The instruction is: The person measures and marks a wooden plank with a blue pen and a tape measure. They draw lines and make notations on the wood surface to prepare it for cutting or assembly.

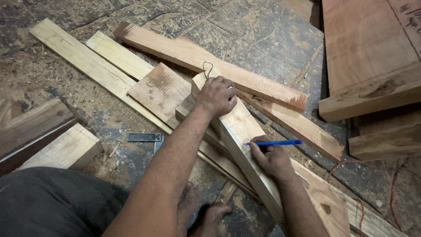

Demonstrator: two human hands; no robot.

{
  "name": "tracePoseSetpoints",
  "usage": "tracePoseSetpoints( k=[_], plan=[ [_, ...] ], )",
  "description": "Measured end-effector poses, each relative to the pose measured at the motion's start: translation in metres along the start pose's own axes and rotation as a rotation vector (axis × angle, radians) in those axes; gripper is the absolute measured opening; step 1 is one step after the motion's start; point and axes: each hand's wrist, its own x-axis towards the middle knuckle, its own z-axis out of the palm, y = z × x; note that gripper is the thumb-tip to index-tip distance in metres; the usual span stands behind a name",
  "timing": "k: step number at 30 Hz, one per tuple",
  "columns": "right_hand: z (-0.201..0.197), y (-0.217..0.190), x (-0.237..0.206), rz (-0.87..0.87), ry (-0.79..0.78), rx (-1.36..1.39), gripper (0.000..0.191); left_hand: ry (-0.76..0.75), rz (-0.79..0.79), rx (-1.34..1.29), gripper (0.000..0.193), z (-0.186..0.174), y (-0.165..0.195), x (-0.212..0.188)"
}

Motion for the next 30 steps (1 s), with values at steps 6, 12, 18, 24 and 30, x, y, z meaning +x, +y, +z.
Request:
tracePoseSetpoints(
  k=[6,12,18,24,30],
  plan=[
    [-0.0001,0.0017,0.0004,-0.001,0.001,0.022,0.026,0.029,-0.003,-0.015,0.036,0.0021,-0.001,-0.0007],
    [-0.0002,0.0003,-0.0001,-0.075,0.022,0.01,0.026,-0.001,0.001,0.005,0.037,0.0028,-0.0013,0.0007],
    [-0.0027,-0.0066,-0.0017,0.054,-0.023,-0.011,0.028,0.006,-0.005,0.016,0.039,0.0018,-0.0006,0.0],
    [-0.0024,-0.0059,-0.0003,0.046,-0.022,-0.008,0.028,0.0,0.008,0.002,0.038,0.0038,-0.0013,0.0008],
    [-0.0011,0.0,0.0018,-0.051,-0.006,-0.013,0.026,0.054,0.014,-0.018,0.037,0.0064,-0.002,0.0]
  ],
)
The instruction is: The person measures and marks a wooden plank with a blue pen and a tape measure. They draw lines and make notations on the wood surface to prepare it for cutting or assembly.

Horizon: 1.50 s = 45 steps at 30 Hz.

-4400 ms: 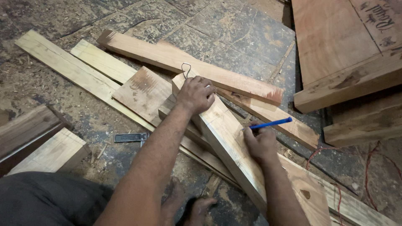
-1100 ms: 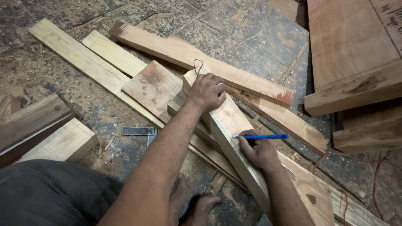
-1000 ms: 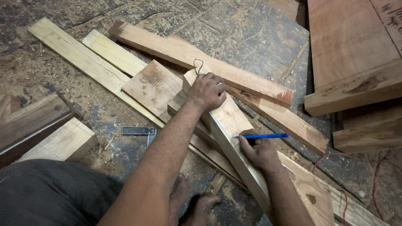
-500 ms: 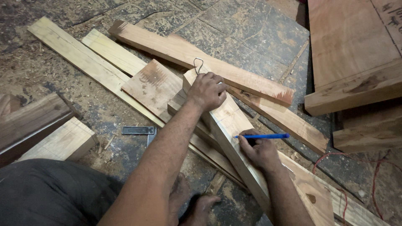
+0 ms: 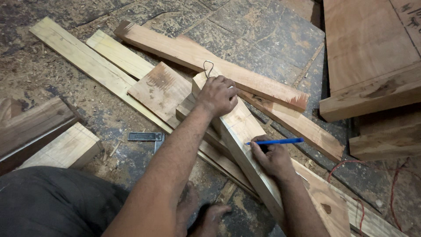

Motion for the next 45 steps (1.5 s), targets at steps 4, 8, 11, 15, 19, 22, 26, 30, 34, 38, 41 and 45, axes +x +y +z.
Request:
tracePoseSetpoints(
  k=[4,8,11,15,19,22,26,30,34,38,41,45],
  plan=[
    [0.002,0.003,-0.001,0.103,-0.012,-0.006,0.025,0.013,-0.001,-0.004,0.037,-0.001,0.0,0.0],
    [0.002,0.007,-0.002,0.019,0.068,0.162,0.024,0.007,-0.007,-0.018,0.036,-0.002,-0.001,-0.002],
    [0.003,0.012,-0.002,0.007,0.03,0.078,0.023,0.006,-0.022,-0.043,0.035,-0.003,-0.002,-0.002],
    [0.005,0.017,0.002,-0.08,0.024,0.081,0.021,0.029,-0.002,-0.035,0.034,-0.002,-0.003,0.0],
    [0.006,0.017,0.004,-0.061,-0.006,0.115,0.021,0.043,-0.005,-0.047,0.032,0.001,-0.005,-0.001],
    [0.004,0.013,0.004,-0.069,-0.032,0.122,0.023,0.075,0.003,-0.052,0.031,0.002,-0.005,-0.001],
    [0.001,0.003,0.005,0.001,-0.046,0.106,0.025,0.092,0.005,-0.062,0.03,0.002,-0.006,-0.001],
    [-0.001,-0.005,0.009,-0.099,-0.037,-0.002,0.025,0.128,0.008,-0.074,0.029,0.002,-0.008,-0.002],
    [-0.001,-0.006,0.008,-0.076,-0.045,0.012,0.025,0.148,0.007,-0.072,0.028,0.004,-0.008,-0.002],
    [-0.002,-0.004,0.009,-0.091,-0.057,-0.049,0.027,0.171,0.006,-0.096,0.027,0.003,-0.008,-0.001],
    [-0.002,-0.001,0.01,-0.146,-0.075,-0.035,0.029,0.152,0.004,-0.093,0.028,0.002,-0.01,-0.002],
    [0.0,0.005,0.007,-0.058,-0.083,0.01,0.027,0.147,0.001,-0.103,0.028,0.003,-0.009,-0.004]
  ],
)
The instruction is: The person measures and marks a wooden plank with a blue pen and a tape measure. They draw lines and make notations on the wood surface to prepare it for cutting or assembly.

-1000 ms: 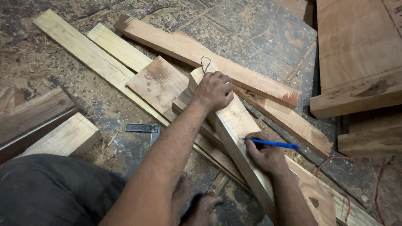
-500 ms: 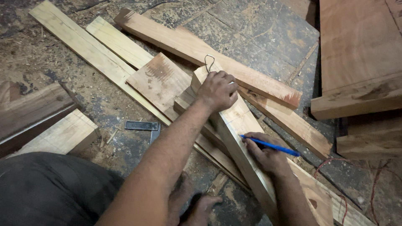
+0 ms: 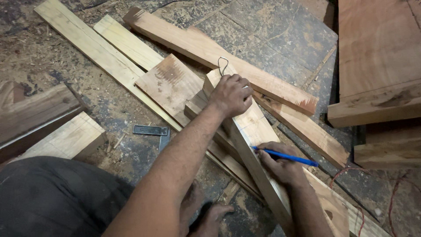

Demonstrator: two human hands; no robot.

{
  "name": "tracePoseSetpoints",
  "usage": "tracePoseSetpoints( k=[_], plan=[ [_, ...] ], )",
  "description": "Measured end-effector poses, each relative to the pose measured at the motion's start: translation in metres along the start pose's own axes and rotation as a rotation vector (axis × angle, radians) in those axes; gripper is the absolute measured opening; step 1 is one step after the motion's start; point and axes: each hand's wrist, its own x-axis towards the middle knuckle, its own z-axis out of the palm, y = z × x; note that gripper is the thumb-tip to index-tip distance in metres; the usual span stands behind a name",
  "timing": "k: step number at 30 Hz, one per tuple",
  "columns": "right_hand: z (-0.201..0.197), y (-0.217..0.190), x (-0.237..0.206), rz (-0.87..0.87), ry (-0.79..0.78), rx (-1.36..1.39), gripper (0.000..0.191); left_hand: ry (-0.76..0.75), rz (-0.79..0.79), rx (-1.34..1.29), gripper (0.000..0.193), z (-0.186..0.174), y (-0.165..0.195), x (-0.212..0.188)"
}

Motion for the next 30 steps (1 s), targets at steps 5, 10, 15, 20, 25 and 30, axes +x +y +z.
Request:
tracePoseSetpoints(
  k=[5,10,15,20,25,30],
  plan=[
    [-0.002,0.02,-0.002,0.073,0.156,0.506,0.017,-0.04,0.022,0.043,0.032,0.003,0.001,0.006],
    [-0.004,0.047,0.002,0.064,0.316,0.994,0.012,-0.057,0.013,0.056,0.031,0.003,-0.002,0.004],
    [-0.008,0.066,0.009,-0.032,0.35,1.118,0.011,0.01,-0.002,-0.018,0.027,0.002,0.003,0.003],
    [0.01,0.055,-0.002,-0.117,0.225,0.587,0.002,0.0,-0.008,-0.02,0.026,-0.003,0.003,0.002],
    [0.009,0.02,-0.003,0.079,0.187,0.4,0.008,-0.011,0.003,0.01,0.028,-0.004,0.002,0.004],
    [-0.001,-0.053,-0.009,0.11,0.19,0.241,0.011,-0.04,-0.015,0.006,0.027,-0.004,-0.001,0.005]
  ],
)
